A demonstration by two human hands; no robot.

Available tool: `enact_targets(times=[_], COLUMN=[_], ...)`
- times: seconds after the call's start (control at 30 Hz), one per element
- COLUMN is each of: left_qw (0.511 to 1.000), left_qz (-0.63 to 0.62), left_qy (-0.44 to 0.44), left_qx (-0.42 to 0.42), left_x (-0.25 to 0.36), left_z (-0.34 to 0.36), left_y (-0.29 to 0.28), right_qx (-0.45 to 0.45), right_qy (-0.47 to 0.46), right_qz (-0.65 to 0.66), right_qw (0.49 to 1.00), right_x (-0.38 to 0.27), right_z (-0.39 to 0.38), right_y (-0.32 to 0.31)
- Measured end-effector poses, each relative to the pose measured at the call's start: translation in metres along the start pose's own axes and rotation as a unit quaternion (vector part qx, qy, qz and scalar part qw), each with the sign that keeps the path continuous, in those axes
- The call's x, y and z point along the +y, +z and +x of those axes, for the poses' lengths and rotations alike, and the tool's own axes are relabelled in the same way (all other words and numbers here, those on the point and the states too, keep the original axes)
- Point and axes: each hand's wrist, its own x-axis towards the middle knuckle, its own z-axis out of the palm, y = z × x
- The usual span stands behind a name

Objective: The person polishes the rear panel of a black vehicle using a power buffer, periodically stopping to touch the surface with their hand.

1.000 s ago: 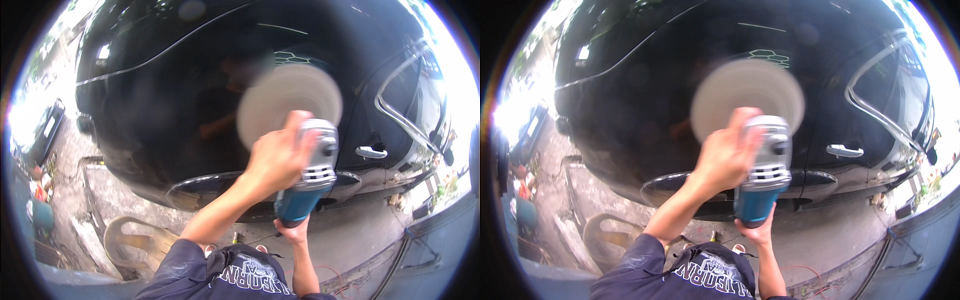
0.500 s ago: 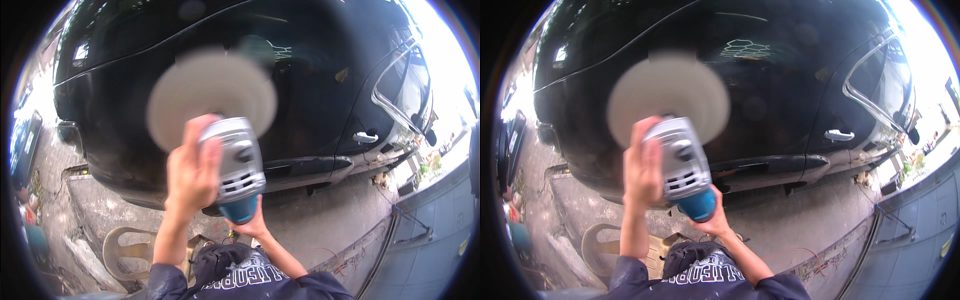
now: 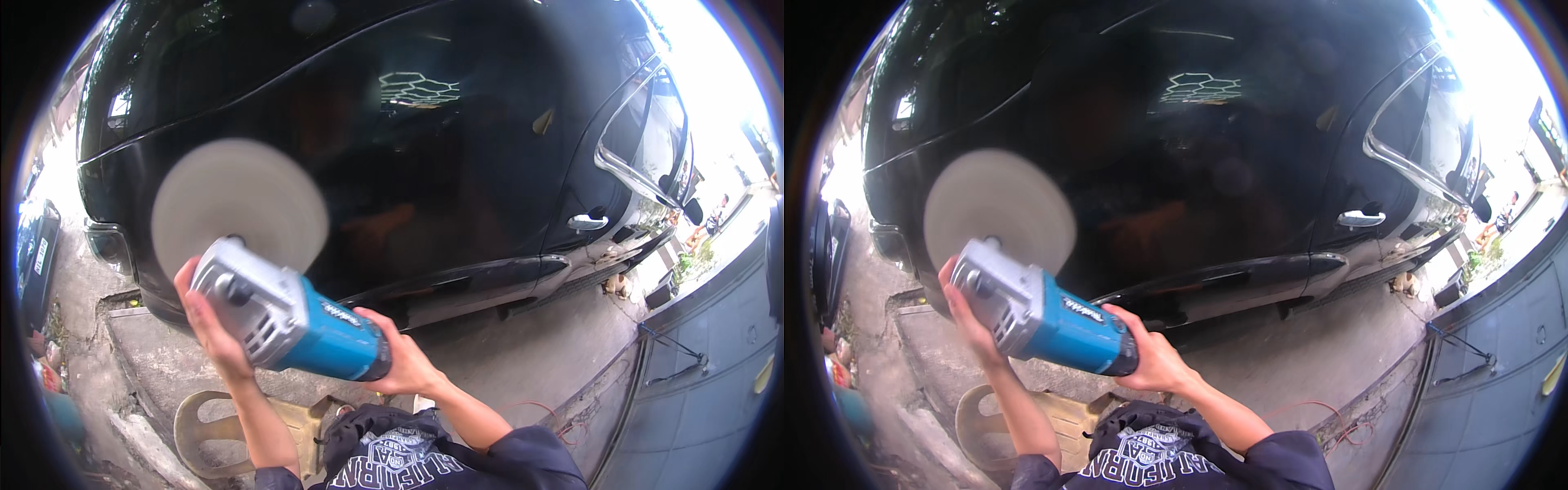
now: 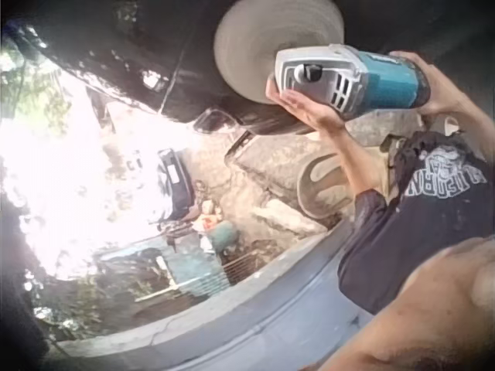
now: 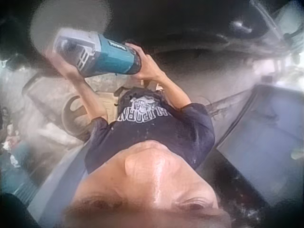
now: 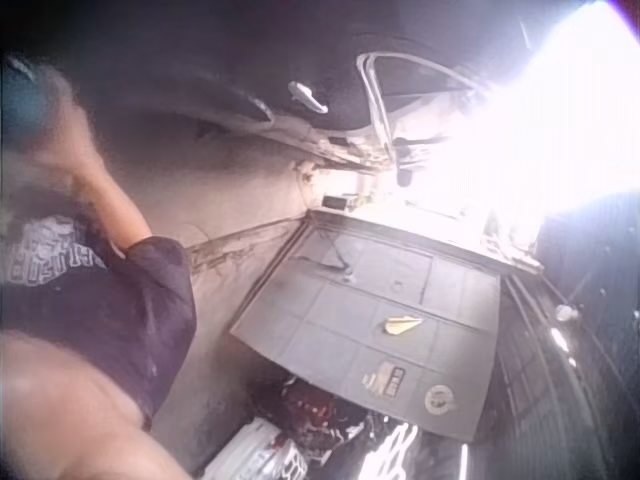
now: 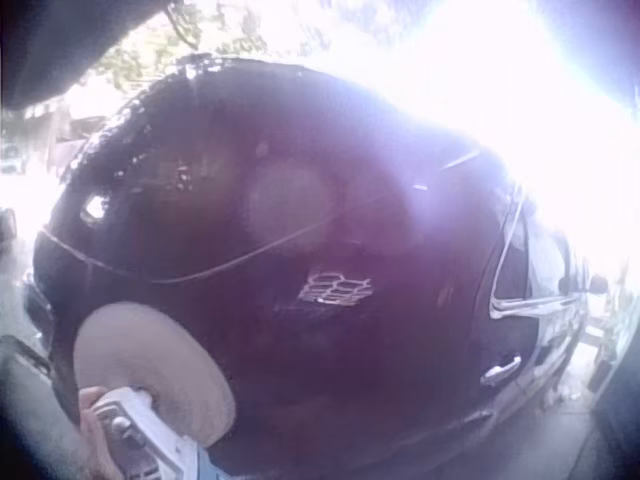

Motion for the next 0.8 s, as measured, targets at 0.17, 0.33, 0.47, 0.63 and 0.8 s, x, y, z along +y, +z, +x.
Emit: enact_targets(times=[0.17,0.33,0.47,0.63,0.8], left_qw=[0.980,0.897,0.896,0.898,0.940], left_qz=[0.054,0.204,0.145,0.200,0.157], left_qy=[0.092,0.181,0.114,0.110,0.202], left_qx=[-0.166,-0.349,-0.405,-0.377,-0.228], left_x=[0.054,0.078,0.094,0.100,0.067], left_z=[-0.005,-0.021,-0.039,-0.033,-0.012], left_y=[0.121,0.254,0.312,0.285,0.174], right_qx=[0.143,0.242,0.294,0.247,0.180], right_qy=[-0.025,0.062,0.064,0.069,-0.046], right_qz=[0.041,0.175,0.270,0.235,0.098], right_qw=[0.989,0.952,0.914,0.937,0.978], right_x=[0.002,0.037,0.052,0.065,0.034], right_z=[-0.039,-0.078,-0.091,-0.088,-0.046], right_y=[-0.071,-0.134,-0.156,-0.145,-0.081])
